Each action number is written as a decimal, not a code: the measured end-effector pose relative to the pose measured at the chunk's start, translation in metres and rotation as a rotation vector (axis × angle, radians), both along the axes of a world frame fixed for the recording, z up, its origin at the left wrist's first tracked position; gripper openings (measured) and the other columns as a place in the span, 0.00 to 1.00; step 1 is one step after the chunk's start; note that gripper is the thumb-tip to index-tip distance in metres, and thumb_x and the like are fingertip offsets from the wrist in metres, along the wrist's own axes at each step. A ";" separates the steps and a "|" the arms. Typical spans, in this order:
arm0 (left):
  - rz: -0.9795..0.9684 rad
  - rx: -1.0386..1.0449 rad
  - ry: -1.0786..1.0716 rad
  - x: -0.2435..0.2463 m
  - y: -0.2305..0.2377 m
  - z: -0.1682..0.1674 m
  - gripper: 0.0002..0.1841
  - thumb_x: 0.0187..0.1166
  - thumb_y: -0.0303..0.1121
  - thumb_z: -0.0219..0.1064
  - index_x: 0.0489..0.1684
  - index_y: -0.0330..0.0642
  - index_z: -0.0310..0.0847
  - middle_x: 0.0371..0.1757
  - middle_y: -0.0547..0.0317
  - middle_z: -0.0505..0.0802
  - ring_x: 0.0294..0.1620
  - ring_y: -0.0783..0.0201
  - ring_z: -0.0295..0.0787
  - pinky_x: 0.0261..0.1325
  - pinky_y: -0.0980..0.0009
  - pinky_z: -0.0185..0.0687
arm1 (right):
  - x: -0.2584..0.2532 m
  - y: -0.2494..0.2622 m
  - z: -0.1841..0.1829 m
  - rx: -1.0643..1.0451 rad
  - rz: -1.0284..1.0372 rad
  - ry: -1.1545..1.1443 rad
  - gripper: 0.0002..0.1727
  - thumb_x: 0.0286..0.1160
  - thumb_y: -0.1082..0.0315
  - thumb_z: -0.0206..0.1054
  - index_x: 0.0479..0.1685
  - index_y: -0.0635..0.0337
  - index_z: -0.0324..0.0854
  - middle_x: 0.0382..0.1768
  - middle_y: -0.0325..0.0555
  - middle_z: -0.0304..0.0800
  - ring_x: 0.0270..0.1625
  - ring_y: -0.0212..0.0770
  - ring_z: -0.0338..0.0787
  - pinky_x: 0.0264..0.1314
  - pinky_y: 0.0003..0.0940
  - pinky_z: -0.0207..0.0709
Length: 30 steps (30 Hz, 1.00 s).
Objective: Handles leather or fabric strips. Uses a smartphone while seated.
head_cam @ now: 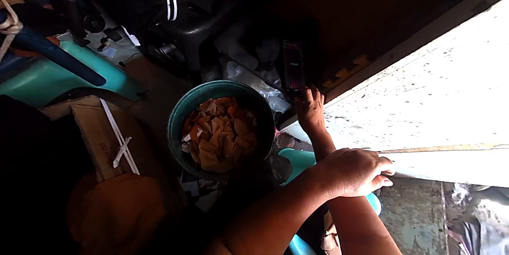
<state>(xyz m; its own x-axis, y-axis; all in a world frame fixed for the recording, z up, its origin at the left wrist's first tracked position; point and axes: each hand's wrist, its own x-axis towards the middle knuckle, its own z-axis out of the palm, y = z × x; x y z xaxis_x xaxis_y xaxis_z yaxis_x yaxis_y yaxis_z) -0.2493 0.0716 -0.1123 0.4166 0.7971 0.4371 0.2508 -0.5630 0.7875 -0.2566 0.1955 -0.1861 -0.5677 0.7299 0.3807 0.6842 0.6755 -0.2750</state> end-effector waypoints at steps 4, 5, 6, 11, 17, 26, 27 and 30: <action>0.005 0.006 -0.013 0.000 0.000 0.000 0.13 0.86 0.34 0.64 0.57 0.36 0.87 0.46 0.48 0.93 0.53 0.53 0.90 0.61 0.57 0.82 | 0.000 -0.001 0.000 -0.045 -0.029 0.045 0.26 0.85 0.59 0.61 0.76 0.65 0.74 0.77 0.68 0.74 0.79 0.70 0.74 0.75 0.65 0.69; 0.005 0.007 -0.014 0.000 0.000 0.000 0.12 0.86 0.34 0.64 0.57 0.36 0.87 0.46 0.48 0.93 0.53 0.54 0.90 0.61 0.57 0.82 | 0.000 -0.001 0.000 -0.048 -0.034 0.041 0.26 0.85 0.59 0.61 0.76 0.66 0.73 0.77 0.69 0.73 0.79 0.70 0.73 0.76 0.65 0.69; 0.004 0.007 -0.011 0.000 0.000 0.000 0.13 0.86 0.34 0.64 0.57 0.36 0.87 0.46 0.48 0.93 0.53 0.54 0.90 0.61 0.57 0.82 | 0.000 -0.001 -0.001 -0.053 -0.038 0.040 0.26 0.85 0.59 0.62 0.76 0.67 0.73 0.78 0.69 0.73 0.79 0.69 0.73 0.76 0.65 0.69; 0.015 0.011 -0.014 -0.001 0.000 -0.001 0.13 0.86 0.34 0.64 0.57 0.37 0.87 0.46 0.48 0.93 0.52 0.54 0.90 0.61 0.57 0.82 | 0.001 0.000 -0.003 -0.043 -0.027 0.061 0.27 0.84 0.59 0.62 0.76 0.67 0.72 0.77 0.67 0.73 0.78 0.68 0.75 0.76 0.63 0.70; 0.009 0.005 -0.006 -0.001 0.000 -0.001 0.13 0.86 0.35 0.64 0.57 0.37 0.87 0.46 0.48 0.93 0.53 0.54 0.90 0.61 0.58 0.82 | 0.001 -0.001 -0.006 -0.023 -0.021 0.046 0.27 0.85 0.60 0.62 0.78 0.67 0.71 0.78 0.67 0.74 0.79 0.68 0.74 0.77 0.62 0.70; 0.002 -0.010 0.002 -0.003 0.000 0.001 0.13 0.87 0.34 0.63 0.58 0.36 0.87 0.46 0.48 0.93 0.53 0.54 0.90 0.61 0.57 0.82 | 0.001 0.000 -0.005 -0.049 -0.022 0.032 0.27 0.86 0.60 0.61 0.80 0.64 0.71 0.80 0.66 0.71 0.81 0.67 0.72 0.78 0.63 0.68; 0.002 -0.009 0.001 -0.003 -0.001 0.001 0.13 0.87 0.35 0.63 0.58 0.36 0.87 0.46 0.48 0.93 0.53 0.54 0.90 0.61 0.57 0.82 | 0.001 -0.001 -0.005 -0.047 -0.023 0.027 0.27 0.86 0.60 0.61 0.80 0.63 0.72 0.80 0.66 0.71 0.81 0.67 0.72 0.78 0.63 0.68; 0.000 -0.008 0.005 -0.003 0.000 0.001 0.13 0.87 0.35 0.63 0.58 0.36 0.86 0.47 0.48 0.93 0.53 0.54 0.90 0.62 0.58 0.82 | 0.001 -0.001 -0.005 -0.033 -0.018 0.034 0.27 0.85 0.60 0.61 0.80 0.63 0.71 0.79 0.66 0.72 0.81 0.68 0.72 0.78 0.64 0.68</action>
